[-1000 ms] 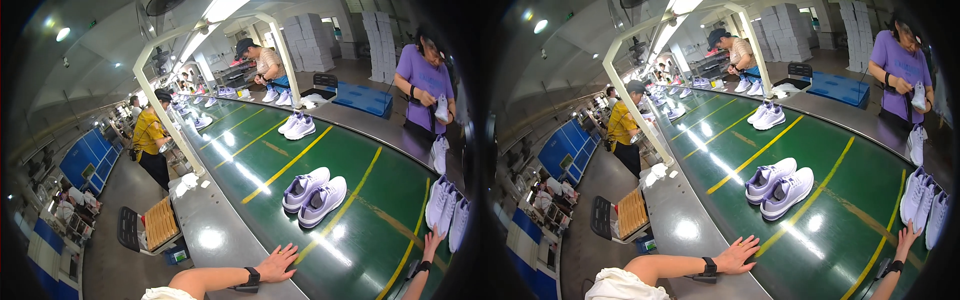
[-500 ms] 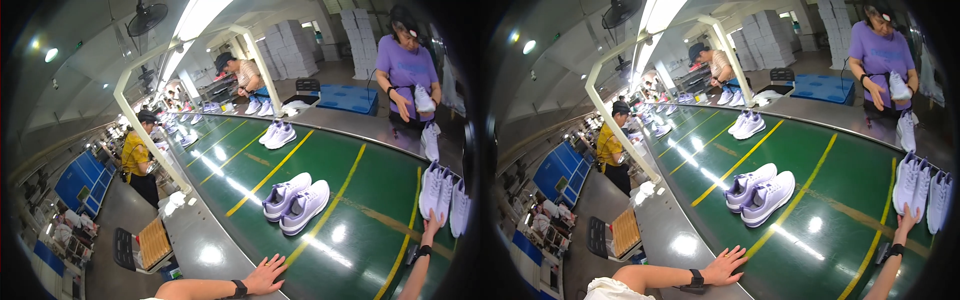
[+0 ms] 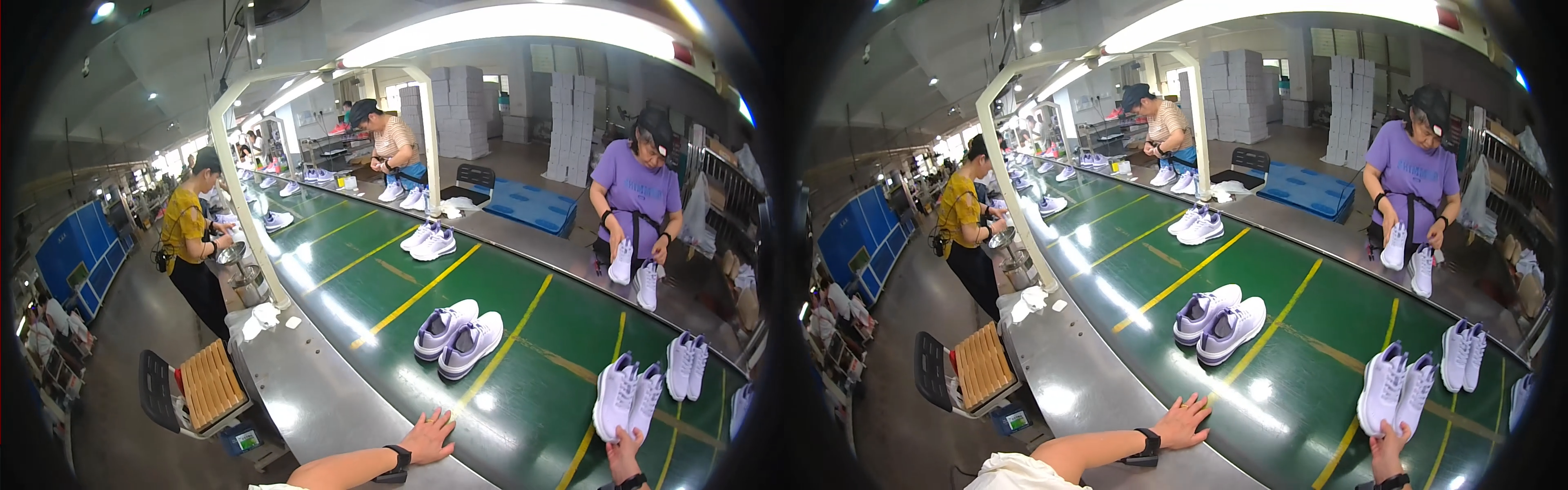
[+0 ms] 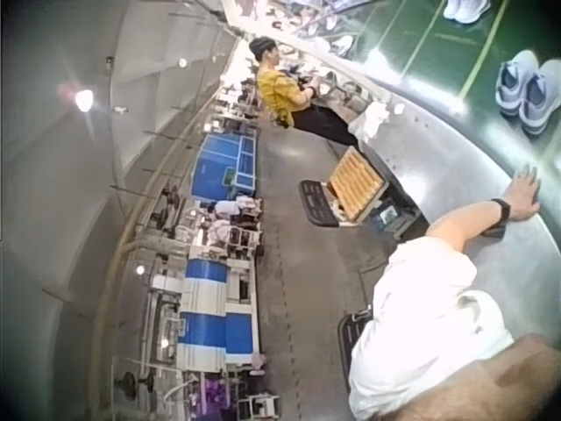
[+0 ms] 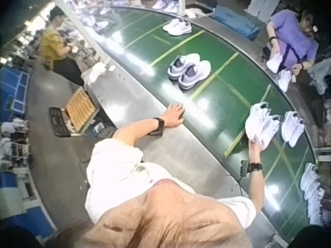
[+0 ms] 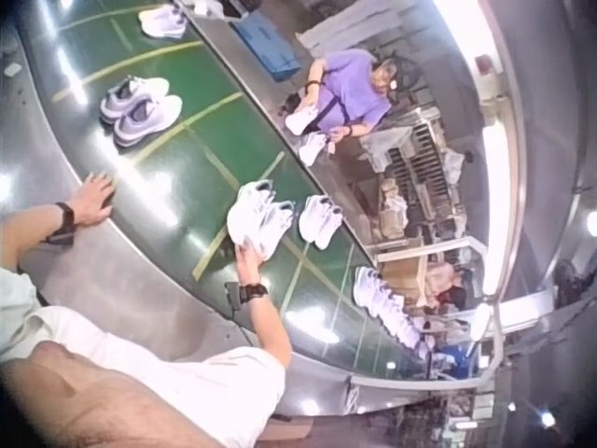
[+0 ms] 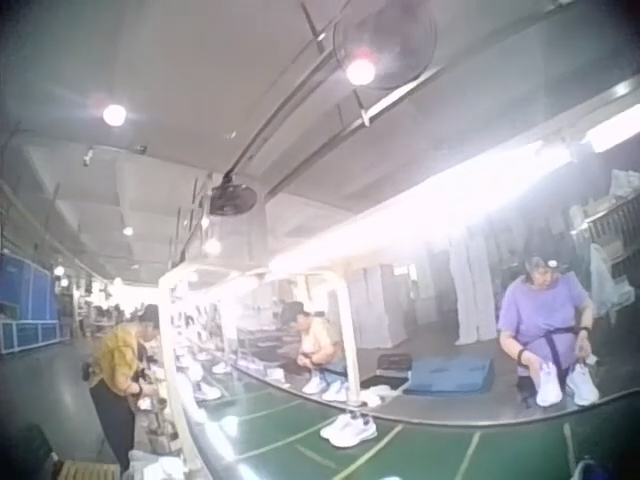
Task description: Trim excess threads or materials from manufactured shoes and inspect for quality.
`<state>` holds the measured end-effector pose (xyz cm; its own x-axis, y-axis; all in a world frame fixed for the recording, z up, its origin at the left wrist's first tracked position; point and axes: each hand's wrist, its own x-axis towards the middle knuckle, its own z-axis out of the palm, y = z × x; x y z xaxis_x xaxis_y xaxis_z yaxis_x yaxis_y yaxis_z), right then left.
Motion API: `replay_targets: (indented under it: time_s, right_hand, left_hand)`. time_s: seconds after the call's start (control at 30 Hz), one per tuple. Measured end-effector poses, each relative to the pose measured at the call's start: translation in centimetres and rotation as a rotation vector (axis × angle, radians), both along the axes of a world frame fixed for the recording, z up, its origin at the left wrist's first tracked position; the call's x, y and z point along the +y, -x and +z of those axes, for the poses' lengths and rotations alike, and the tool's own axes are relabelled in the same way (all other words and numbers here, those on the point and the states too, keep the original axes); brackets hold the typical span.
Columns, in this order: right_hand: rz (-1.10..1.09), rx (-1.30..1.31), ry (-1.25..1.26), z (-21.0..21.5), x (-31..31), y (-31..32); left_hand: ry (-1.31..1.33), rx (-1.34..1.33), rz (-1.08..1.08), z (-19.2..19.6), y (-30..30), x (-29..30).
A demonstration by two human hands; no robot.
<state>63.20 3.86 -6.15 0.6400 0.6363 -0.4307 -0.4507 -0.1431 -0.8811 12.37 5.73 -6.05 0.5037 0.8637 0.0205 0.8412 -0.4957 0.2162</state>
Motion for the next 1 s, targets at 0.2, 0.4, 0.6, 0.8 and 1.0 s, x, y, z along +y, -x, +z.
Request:
replay_targets:
  time_s: [0.2,0.4,0.6,0.8,1.0]
  right_hand:
    - [0.532,0.203,0.389,2.5,-6.3,-0.3]
    - [0.476,-1.263,0.193,6.1,0.8,-1.8]
    - [0.25,-1.493,0.303,7.9,7.9,0.2]
    - [0.639,-1.412,0.949,12.5,10.7,2.6]
    - [0.63,-1.491,0.735,8.3,10.4,1.6]
  left_hand:
    - [0.022,0.003,0.023,0.0,-0.6,-0.1]
    - [0.058,0.024,0.033,0.5,-0.7,-0.3]
    - [0.063,0.009,0.019,0.1,-0.8,-0.3]
    - [0.054,0.021,0.011,0.8,-1.0,-0.3]
    - [0.032,0.029,0.026,1.6,-1.7,-1.2]
